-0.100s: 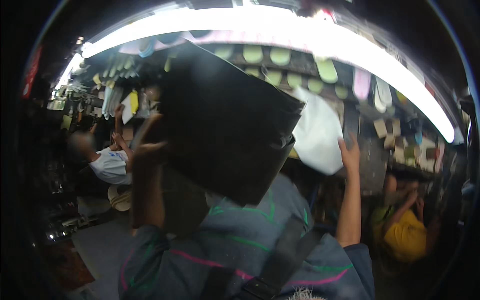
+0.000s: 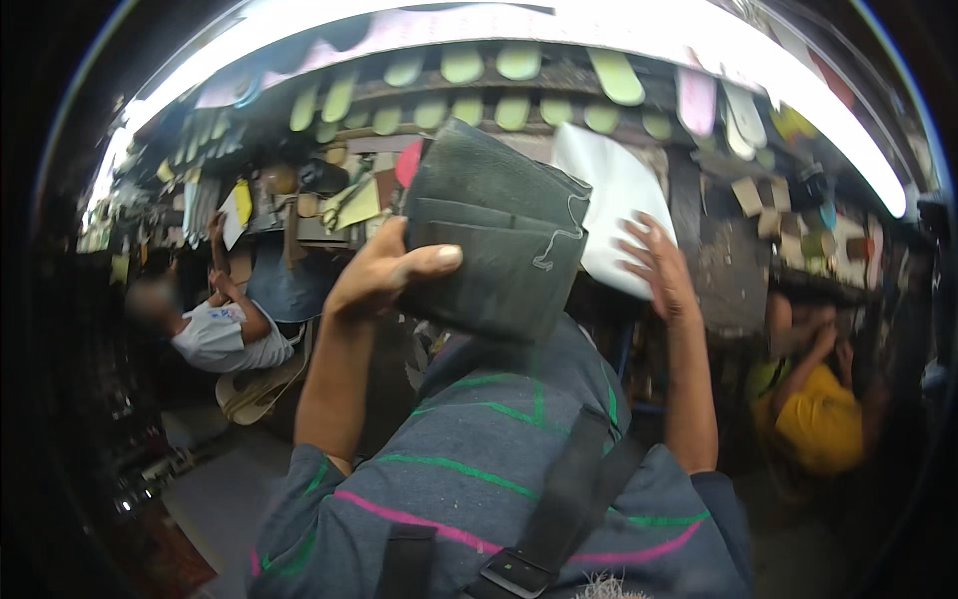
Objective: The person places a white rectangular shoe part on the workbench, then uses a yellow brush to apply yellow glue from a small container onto the surface. They repeatedly dip the brush and spread the glue across the part, flipping it over to coat the other side as well.
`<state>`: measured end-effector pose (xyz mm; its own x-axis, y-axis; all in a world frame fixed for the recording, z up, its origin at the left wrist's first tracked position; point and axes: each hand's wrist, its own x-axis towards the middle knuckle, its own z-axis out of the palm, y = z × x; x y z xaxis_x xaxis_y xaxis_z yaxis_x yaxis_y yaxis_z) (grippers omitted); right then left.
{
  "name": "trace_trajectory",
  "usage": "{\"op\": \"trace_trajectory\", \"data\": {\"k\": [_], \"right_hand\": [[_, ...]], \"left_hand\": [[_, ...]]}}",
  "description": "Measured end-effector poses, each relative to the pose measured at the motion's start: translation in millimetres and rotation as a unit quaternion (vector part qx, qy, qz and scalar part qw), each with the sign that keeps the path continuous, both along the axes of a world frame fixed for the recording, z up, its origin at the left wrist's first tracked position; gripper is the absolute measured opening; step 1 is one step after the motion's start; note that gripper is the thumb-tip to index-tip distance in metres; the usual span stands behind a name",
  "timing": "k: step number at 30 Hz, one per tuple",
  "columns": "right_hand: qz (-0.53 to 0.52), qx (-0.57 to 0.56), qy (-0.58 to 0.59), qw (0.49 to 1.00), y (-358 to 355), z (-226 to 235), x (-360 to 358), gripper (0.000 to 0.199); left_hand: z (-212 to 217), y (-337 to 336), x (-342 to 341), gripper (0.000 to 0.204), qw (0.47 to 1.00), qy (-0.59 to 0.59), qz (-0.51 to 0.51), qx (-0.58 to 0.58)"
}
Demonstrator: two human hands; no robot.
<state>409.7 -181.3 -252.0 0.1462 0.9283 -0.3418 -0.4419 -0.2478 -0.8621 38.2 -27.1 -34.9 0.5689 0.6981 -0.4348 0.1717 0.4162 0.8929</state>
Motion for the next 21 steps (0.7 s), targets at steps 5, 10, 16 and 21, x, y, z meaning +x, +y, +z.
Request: {"op": "trace_trajectory", "data": {"k": [5,10,16,21], "right_hand": [[0.024,0.04,0.191,0.981,-5.8,77.1,-86.2,0.087],[-0.12,0.044,0.121,0.984,-10.1,95.6,-93.8,0.064],[-0.162,0.063,0.124,0.977,-17.7,107.5,-87.7,0.064],[-0.187,0.049,0.152,0.969,-10.7,104.4,-87.3,0.066]], "left_hand": [[-65.1,-10.6,68.9,0.074,0.998,0.013,-0.023,-0.063],[-92.0,-4.2,87.3,0.077,0.995,-0.028,-0.042,-0.09],[-110.0,37.3,97.9,0.069,0.966,-0.18,-0.08,-0.165],[-118.6,55.2,107.5,0.057,0.963,-0.183,-0.095,-0.173]]}}
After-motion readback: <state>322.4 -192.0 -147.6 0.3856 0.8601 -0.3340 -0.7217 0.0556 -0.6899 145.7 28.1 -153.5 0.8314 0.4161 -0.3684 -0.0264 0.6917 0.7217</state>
